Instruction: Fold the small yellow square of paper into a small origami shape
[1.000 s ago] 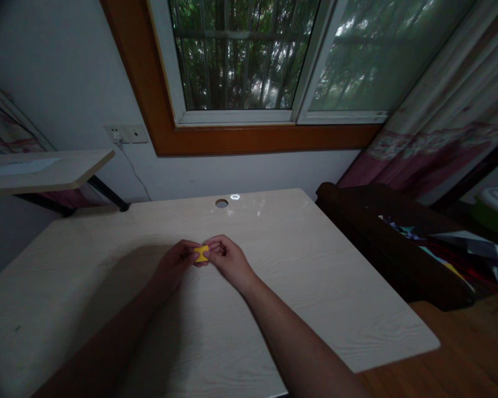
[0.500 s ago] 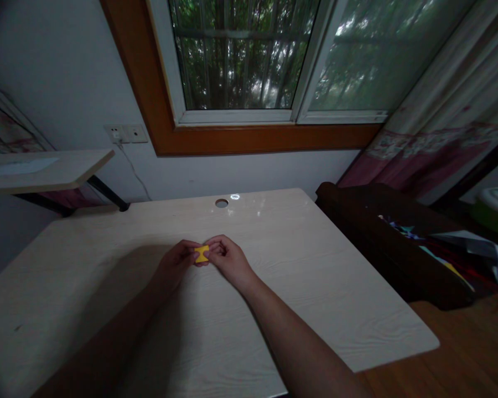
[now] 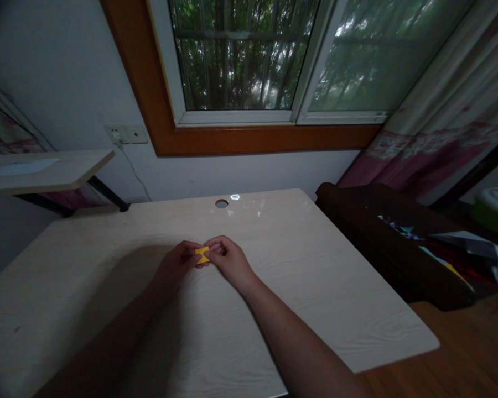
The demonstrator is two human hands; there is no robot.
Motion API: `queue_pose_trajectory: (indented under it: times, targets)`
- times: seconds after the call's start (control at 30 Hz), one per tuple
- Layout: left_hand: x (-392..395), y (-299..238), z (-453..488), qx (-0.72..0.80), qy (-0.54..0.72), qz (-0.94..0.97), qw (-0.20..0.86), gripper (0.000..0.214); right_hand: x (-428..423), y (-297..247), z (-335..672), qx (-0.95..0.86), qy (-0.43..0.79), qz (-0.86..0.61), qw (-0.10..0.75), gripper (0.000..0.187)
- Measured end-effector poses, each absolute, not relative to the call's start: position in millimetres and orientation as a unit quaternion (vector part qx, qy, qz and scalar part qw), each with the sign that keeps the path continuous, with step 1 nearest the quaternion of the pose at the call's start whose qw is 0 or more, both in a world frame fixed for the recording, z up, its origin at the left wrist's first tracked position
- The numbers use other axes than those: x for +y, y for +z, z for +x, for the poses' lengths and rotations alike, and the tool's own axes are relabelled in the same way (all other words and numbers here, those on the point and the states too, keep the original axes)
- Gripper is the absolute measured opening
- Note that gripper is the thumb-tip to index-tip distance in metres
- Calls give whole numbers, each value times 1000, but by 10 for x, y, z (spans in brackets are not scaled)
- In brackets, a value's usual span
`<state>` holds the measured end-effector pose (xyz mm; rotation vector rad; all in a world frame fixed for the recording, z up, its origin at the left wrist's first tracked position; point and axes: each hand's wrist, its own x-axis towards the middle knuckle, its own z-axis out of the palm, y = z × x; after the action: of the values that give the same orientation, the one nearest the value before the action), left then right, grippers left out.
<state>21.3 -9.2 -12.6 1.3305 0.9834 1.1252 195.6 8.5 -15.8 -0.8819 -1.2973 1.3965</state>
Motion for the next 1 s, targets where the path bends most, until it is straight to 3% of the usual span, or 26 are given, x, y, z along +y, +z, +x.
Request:
queue_pose_trajectory:
  times: [1.0]
  targets:
    - [-42,-193,194,388,491,542,561,28,83,-145,1970,-544,583,-349,493,24]
